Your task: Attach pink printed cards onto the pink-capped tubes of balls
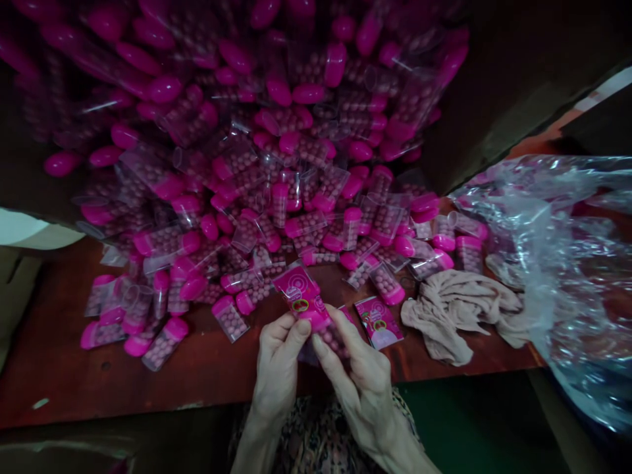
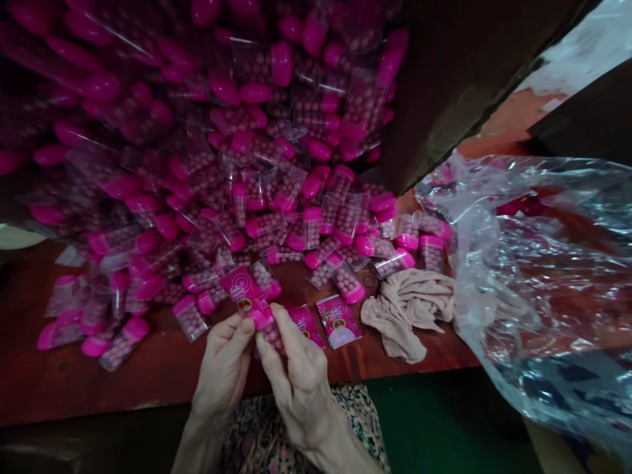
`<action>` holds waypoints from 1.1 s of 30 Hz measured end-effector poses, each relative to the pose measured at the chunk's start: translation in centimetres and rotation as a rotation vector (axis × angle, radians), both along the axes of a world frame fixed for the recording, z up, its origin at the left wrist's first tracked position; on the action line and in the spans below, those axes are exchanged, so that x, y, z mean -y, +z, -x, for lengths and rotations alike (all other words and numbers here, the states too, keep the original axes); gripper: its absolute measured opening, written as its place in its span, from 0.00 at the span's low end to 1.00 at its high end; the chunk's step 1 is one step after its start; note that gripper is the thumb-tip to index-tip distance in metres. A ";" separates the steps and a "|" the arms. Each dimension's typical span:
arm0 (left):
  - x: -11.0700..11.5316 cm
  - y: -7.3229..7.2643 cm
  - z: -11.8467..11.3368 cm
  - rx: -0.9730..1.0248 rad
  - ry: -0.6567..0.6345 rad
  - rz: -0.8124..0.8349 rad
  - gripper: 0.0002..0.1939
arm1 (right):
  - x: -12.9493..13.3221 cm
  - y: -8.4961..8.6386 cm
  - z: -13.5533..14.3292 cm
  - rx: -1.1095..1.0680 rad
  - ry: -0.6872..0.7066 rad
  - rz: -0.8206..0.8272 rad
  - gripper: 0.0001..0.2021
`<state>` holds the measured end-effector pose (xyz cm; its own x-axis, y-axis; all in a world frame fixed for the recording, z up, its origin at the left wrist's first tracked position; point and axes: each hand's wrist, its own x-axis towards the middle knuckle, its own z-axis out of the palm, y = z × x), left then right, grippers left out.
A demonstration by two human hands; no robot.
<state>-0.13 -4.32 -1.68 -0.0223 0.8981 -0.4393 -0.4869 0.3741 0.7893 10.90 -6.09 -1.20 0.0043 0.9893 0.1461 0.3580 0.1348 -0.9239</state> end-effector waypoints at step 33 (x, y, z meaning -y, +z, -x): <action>0.0 0.8 0.0 0.111 0.168 0.061 0.08 | -0.6 -0.2 0.7 -0.696 0.076 0.611 0.12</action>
